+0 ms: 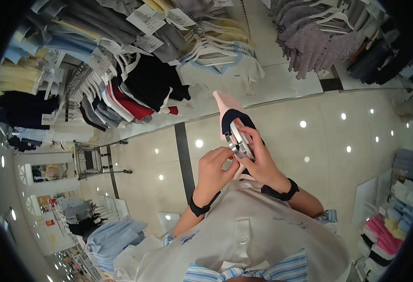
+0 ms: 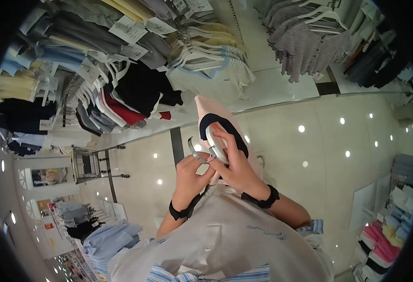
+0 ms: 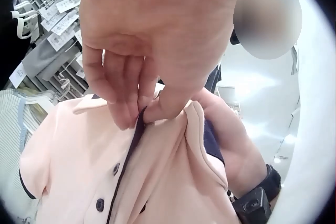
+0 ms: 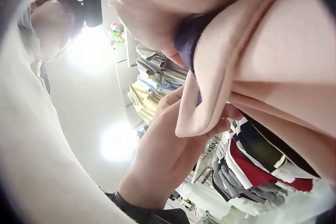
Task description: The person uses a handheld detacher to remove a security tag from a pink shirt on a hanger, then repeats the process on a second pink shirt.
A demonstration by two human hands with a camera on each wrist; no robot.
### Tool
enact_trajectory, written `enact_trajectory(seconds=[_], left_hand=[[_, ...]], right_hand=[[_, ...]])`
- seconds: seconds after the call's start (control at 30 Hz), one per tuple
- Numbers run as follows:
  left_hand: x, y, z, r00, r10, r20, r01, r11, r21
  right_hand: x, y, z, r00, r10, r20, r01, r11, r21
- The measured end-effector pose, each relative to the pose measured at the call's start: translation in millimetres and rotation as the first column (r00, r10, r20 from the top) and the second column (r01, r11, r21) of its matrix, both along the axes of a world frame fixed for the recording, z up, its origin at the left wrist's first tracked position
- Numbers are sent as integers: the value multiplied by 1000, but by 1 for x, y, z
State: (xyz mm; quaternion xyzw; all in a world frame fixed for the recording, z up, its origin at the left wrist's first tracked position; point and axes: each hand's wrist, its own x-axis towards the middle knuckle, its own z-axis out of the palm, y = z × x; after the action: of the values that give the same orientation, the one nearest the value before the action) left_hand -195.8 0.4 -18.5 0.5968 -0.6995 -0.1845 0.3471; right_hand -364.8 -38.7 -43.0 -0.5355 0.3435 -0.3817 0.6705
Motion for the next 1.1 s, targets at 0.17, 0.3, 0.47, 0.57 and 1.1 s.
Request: enact_trajectory(seconds=[0.17, 0.3, 0.47, 0.57, 1.1], left_hand=[[-22, 9, 1, 991, 104, -82, -100, 993, 59], [-23, 14, 6, 986, 163, -35, -160, 985, 64], [-18, 30, -8, 984, 172, -39, -169, 982, 82], [-15, 38, -6, 972, 211, -100, -201, 975, 99], [84, 42, -23, 969, 208, -135, -214, 976, -33]], right_hand=[[-11, 2, 1, 999, 19, 26, -18, 999, -50], [-9, 2, 4, 996, 89, -21, -89, 996, -15], [-5, 6, -2, 987, 144, -72, -144, 990, 14], [1, 8, 1, 984, 167, -70, -169, 985, -29], [98, 4, 3, 981, 179, -78, -178, 984, 20]])
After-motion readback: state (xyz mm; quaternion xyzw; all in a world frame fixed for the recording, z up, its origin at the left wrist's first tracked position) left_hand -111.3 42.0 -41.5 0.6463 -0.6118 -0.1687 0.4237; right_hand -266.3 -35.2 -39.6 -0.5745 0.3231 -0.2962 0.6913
